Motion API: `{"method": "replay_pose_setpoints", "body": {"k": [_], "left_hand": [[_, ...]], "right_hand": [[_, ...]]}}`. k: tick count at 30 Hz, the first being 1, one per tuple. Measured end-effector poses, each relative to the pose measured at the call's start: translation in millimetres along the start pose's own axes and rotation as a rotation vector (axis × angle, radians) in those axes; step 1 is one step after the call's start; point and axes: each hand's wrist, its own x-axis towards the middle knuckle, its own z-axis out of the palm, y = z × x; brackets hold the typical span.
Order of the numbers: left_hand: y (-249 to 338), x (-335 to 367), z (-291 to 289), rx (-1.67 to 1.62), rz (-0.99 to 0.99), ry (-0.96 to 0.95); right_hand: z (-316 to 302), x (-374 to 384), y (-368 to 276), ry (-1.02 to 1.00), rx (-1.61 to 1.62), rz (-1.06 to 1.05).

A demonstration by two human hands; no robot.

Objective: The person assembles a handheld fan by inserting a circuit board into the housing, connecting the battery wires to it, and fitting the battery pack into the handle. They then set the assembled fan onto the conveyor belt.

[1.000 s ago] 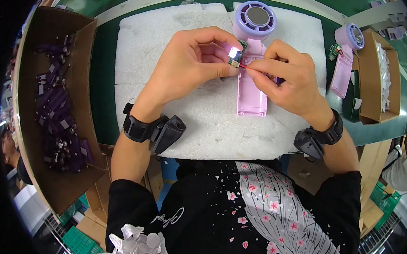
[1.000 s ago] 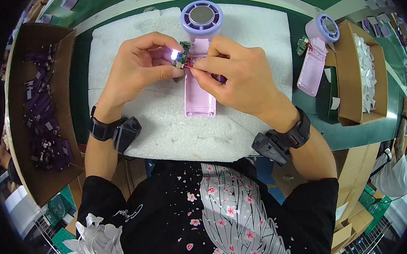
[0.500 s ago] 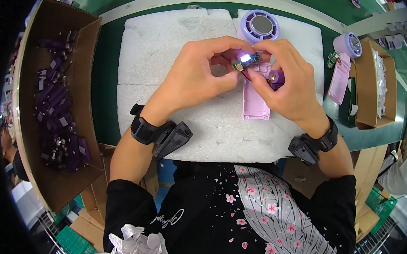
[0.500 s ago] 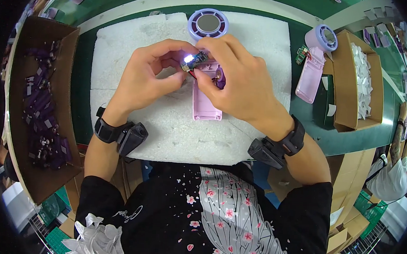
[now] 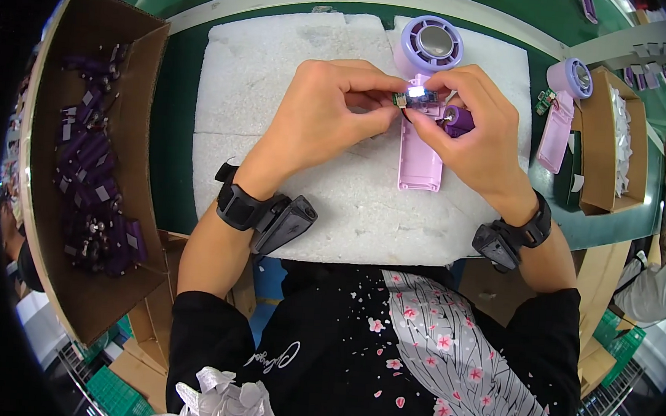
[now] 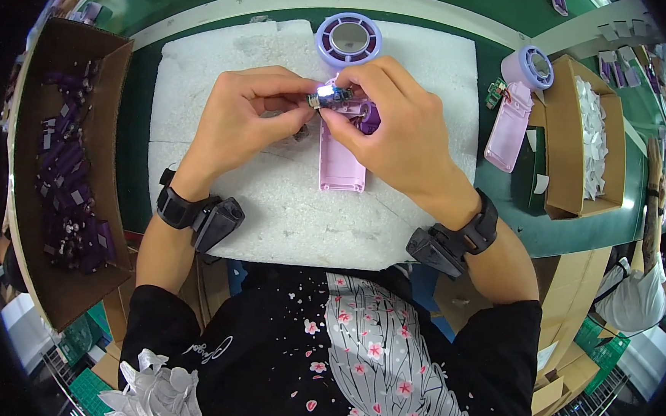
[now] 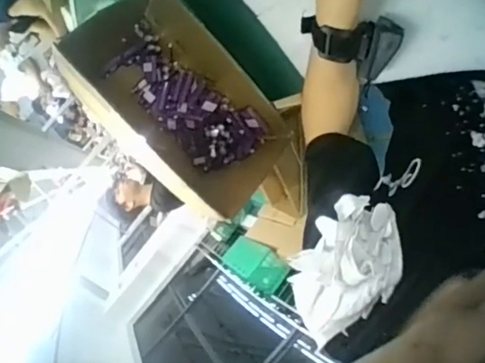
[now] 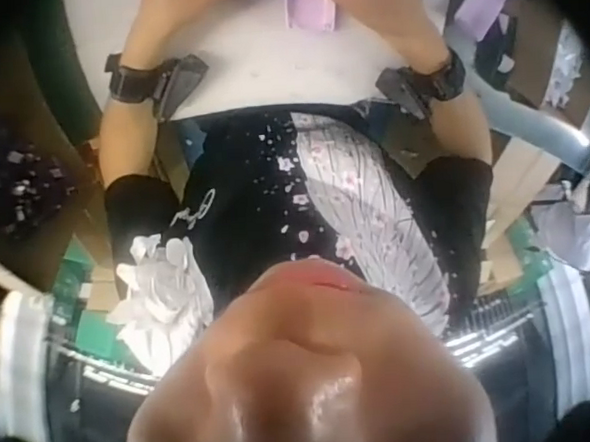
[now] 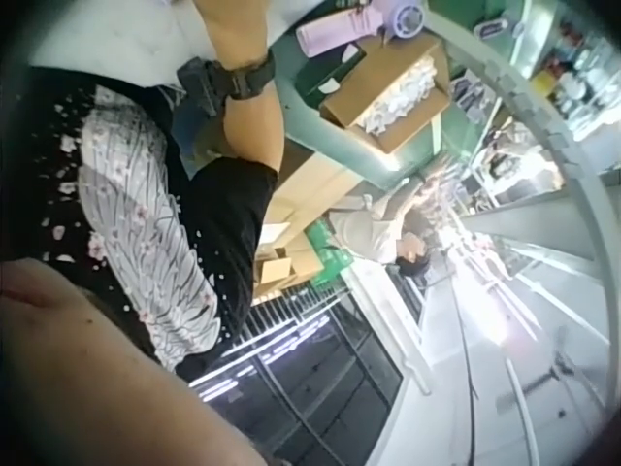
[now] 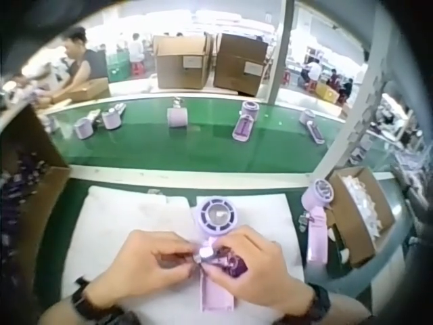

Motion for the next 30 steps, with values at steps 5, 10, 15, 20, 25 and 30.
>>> {"method": "replay_pose_setpoints", "body": {"k": [5, 10, 15, 20, 25, 30], "left_hand": [[-5.1, -0.8, 1.1, 0.055, 0.05, 0.026], [-6.1, -0.4, 0.7, 0.124, 0.099, 0.024], [0.8, 0.5, 0.8, 0.196, 0.1, 0.023], [-2.9, -1.7, 1.5, 0.19, 0.126, 0.031], [-2.7, -4.2, 3.1, 0.17, 0.106, 0.015], [-4.6, -3.5, 2.9, 0.125, 0.035, 0.003]], "right_hand": [[0.5, 1.1, -1.5, 0.009, -0.006, 0.024], [-0.7, 1.1, -0.2, 0.011, -0.006, -0.008], [-1.6, 1.6, -2.5, 0.013, 0.0, 0.028], [0.0, 1.0, -4.0, 0.017, 0.018, 0.049], [2.8, -2.2, -6.5, 0.031, 0.019, 0.045], [5.3, -2.4, -3.0, 0.049, 0.065, 0.067]]}}
